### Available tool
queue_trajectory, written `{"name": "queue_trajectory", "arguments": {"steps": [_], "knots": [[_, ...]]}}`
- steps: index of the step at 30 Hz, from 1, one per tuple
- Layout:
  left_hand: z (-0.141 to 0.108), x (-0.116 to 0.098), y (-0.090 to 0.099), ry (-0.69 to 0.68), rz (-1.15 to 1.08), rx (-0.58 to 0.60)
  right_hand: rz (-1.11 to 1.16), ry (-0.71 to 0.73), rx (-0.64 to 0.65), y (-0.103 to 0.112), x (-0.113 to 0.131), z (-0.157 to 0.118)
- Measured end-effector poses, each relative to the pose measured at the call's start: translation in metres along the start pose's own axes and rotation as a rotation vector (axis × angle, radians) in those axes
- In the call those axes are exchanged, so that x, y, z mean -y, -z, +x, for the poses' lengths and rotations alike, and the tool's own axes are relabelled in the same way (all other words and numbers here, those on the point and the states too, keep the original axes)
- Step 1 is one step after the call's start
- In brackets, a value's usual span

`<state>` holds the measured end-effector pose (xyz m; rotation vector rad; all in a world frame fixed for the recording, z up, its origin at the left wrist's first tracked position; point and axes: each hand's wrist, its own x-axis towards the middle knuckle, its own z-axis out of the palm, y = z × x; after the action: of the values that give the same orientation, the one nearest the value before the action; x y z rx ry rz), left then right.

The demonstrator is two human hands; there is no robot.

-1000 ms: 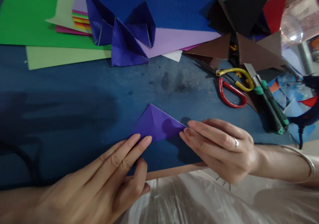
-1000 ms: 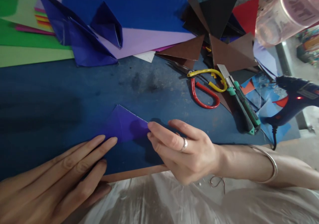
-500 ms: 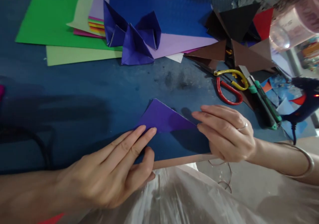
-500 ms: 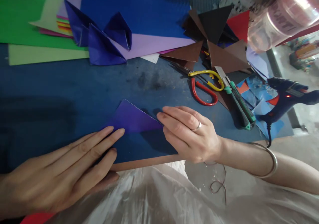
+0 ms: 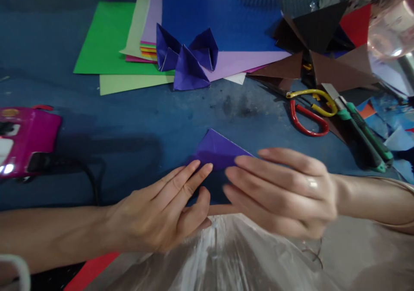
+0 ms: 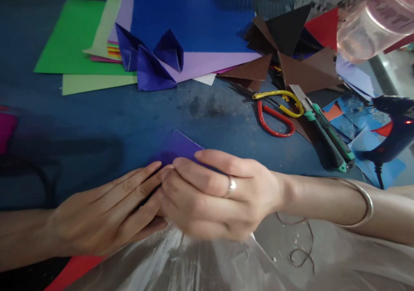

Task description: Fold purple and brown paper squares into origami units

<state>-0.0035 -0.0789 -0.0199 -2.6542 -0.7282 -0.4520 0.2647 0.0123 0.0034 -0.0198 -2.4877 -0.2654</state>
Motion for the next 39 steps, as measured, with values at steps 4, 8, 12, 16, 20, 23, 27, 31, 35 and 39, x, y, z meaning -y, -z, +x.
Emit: {"name": "queue_trajectory", "arguments": {"steps": [4, 8, 12, 16, 20, 23, 27, 31, 35, 39], "knots": [[-0.003, 0.000, 0.000, 0.025, -0.049, -0.020, 0.093, -0.084, 0.254, -0.004, -0.001, -0.002], [0.002, 0.003, 0.002, -0.008, -0.105, 0.012, 0.130, -0.108, 0.274, -0.007, 0.001, -0.004], [0.010, 0.006, 0.002, 0.009, -0.234, 0.019, 0.136, -0.125, 0.266, -0.006, 0.003, -0.004], [0.013, 0.007, 0.002, 0.026, -0.263, 0.018, 0.152, -0.152, 0.261, -0.005, 0.003, -0.004], [0.012, 0.007, 0.006, 0.029, -0.243, 0.021, 0.153, -0.143, 0.272, -0.005, 0.003, -0.004], [0.012, 0.007, 0.010, 0.020, -0.213, 0.023, 0.164, -0.146, 0.287, -0.005, 0.004, -0.004], [0.009, 0.008, 0.014, 0.016, -0.195, 0.020, 0.185, -0.159, 0.291, -0.004, 0.004, -0.005], [0.005, 0.007, 0.016, 0.025, -0.147, 0.017, 0.188, -0.163, 0.305, -0.004, 0.003, -0.005], [0.001, 0.004, 0.019, 0.047, -0.097, -0.004, 0.172, -0.159, 0.307, -0.003, 0.003, -0.006], [-0.005, -0.001, 0.020, 0.097, -0.087, 0.058, 0.153, -0.162, 0.298, -0.003, 0.004, -0.007]]}}
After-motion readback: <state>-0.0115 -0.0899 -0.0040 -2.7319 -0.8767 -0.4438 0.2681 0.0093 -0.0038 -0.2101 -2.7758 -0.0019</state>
